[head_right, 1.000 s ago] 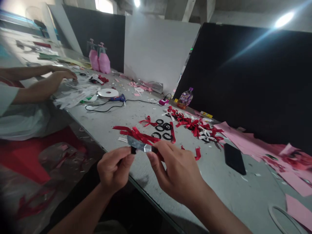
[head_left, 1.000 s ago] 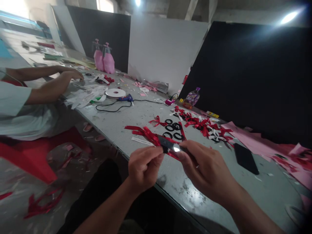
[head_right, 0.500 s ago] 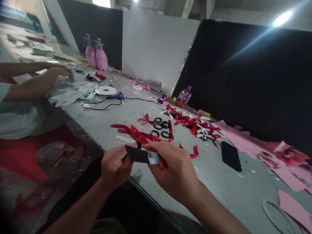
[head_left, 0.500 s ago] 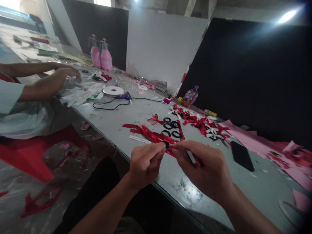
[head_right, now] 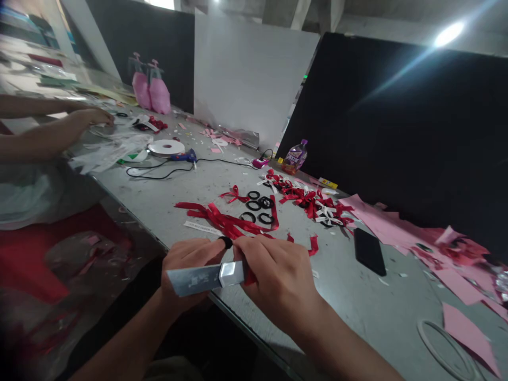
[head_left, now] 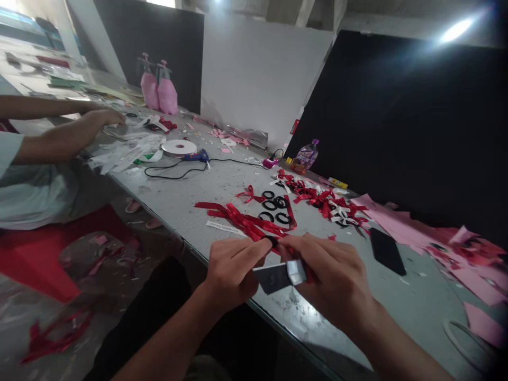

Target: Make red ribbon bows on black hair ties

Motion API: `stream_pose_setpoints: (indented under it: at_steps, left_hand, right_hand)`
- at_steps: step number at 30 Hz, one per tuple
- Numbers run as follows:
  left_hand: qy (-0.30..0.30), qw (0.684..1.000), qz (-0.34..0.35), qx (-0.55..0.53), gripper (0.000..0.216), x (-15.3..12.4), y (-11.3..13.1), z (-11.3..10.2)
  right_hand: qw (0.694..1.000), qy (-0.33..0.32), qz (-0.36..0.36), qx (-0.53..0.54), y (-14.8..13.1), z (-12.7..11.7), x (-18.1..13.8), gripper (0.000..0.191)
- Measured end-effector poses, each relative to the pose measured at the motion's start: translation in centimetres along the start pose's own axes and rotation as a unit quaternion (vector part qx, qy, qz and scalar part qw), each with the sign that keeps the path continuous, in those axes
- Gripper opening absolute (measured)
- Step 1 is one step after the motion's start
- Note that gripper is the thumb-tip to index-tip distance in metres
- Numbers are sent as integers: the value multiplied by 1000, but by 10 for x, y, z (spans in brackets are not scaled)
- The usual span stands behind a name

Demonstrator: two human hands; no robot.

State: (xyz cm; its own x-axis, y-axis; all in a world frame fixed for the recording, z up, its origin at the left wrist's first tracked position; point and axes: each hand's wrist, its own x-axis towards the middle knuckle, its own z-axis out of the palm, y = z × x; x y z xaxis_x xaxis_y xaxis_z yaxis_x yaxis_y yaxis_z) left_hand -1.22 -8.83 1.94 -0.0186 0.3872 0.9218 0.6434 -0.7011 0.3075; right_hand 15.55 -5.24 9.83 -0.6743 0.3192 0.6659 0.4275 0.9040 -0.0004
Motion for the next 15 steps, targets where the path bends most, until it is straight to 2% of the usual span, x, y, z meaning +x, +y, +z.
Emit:
stream_pose_setpoints:
  at_steps: [10,12,15]
  left_hand:
    - [13,1000,-9,-20,16,0,2,8]
    - [32,999,-20,-21,16,1,3,6]
    - [60,995,-80,-24,14,3,3,1]
  right_hand:
    - [1000,-3,17,-17,9,-3,0,9]
    - [998,20,41,-37,17,-5,1,7]
    - [985,101,123,-61,34,-16,4,3]
